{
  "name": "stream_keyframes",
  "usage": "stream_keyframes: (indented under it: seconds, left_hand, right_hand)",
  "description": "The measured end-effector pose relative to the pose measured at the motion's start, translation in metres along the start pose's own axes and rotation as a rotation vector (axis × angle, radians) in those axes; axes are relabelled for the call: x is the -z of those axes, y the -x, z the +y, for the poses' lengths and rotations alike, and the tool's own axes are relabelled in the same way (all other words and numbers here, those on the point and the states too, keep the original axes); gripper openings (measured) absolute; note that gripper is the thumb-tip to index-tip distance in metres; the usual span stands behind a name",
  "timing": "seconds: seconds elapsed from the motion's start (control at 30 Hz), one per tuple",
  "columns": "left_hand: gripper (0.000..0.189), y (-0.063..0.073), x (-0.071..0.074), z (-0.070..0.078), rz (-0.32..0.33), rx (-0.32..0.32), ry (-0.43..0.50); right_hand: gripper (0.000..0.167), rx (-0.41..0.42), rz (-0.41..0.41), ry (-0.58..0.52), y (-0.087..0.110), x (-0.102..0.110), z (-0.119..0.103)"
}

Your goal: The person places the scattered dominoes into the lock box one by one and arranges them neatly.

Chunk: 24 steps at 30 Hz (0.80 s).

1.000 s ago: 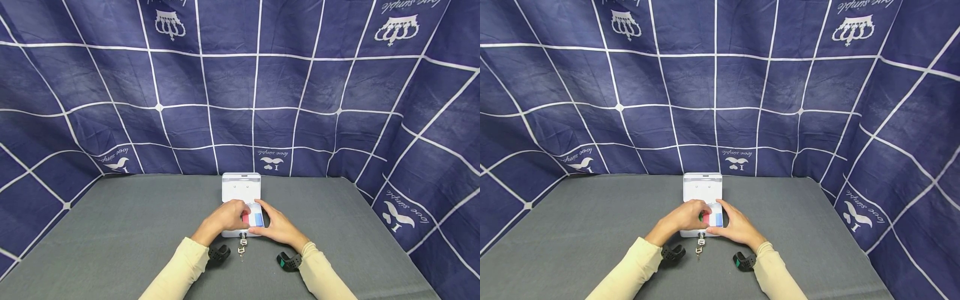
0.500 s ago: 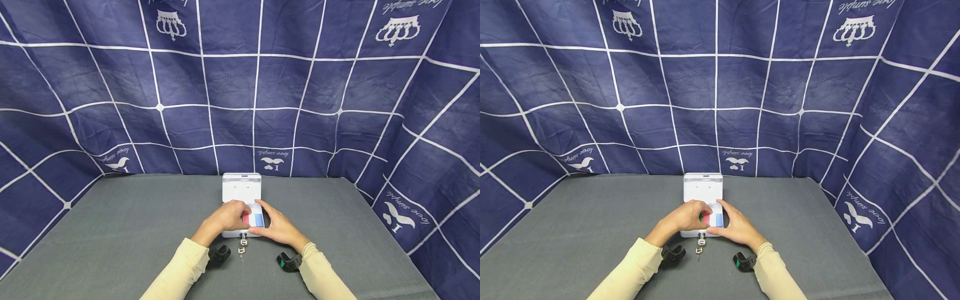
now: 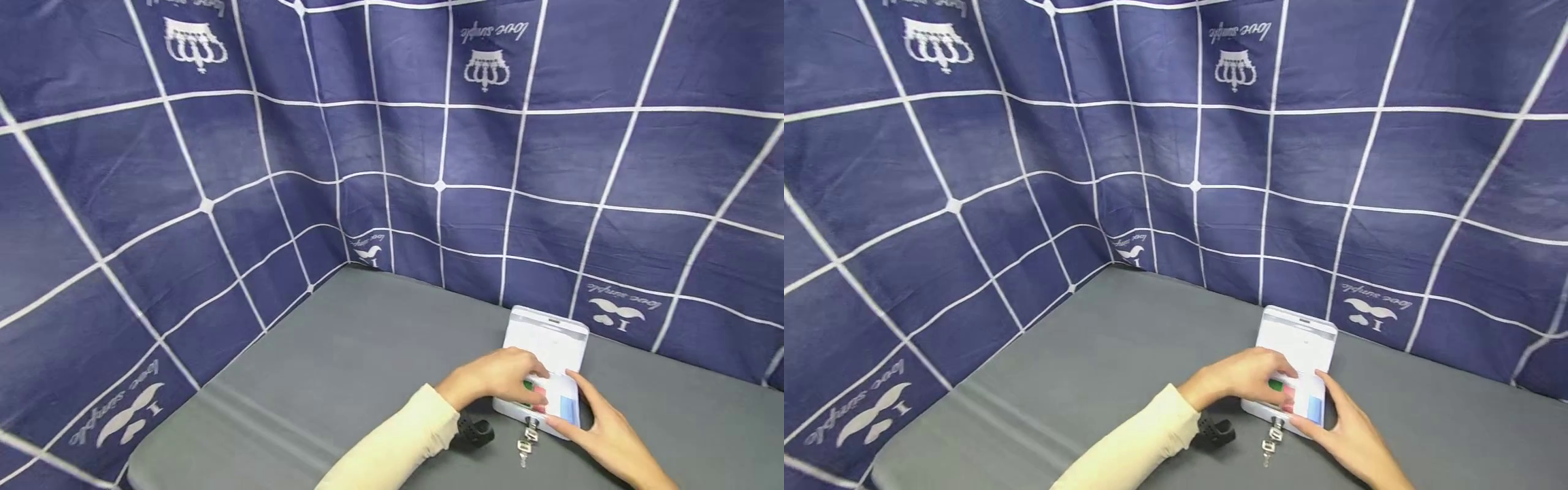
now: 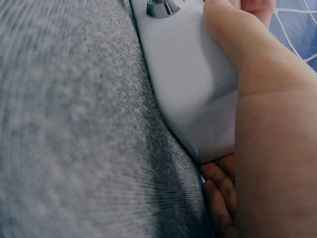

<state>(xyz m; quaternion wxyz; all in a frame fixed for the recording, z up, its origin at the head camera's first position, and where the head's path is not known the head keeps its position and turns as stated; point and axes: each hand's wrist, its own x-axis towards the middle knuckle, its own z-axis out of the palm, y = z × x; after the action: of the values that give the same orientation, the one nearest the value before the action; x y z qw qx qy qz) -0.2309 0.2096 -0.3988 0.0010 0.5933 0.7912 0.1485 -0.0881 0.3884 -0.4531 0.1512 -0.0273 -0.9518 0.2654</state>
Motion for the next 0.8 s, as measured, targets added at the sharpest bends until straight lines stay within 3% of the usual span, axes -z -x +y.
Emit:
stream_keyframes:
  seconds: [0.13, 0.23, 0.33, 0.47, 0.6, 0.8]
  left_hand:
    - [0.036, 0.048, 0.019, -0.031, 0.165, -0.023, 0.056]
    - [0.032, 0.085, 0.042, -0.054, 0.304, 0.015, 0.092]
    - [0.030, 0.110, 0.061, -0.068, 0.398, 0.066, 0.109]
    - [0.031, 0.136, 0.073, -0.084, 0.451, 0.178, 0.119]
    - [0.035, 0.160, 0.079, -0.098, 0.483, 0.297, 0.104]
    - [0.046, 0.190, 0.078, -0.109, 0.459, 0.403, 0.096]
  right_hand:
    - [0.087, 0.068, 0.030, -0.070, -0.014, -0.030, -0.023]
    - [0.078, 0.119, 0.031, -0.126, -0.032, -0.050, -0.040]
    - [0.060, 0.149, 0.069, -0.182, -0.041, -0.058, -0.050]
    - [0.043, 0.193, 0.165, -0.232, -0.046, -0.064, -0.055]
    - [0.038, 0.204, 0.238, -0.248, -0.049, -0.075, -0.061]
    - [0.034, 0.183, 0.302, -0.241, -0.046, -0.095, -0.067]
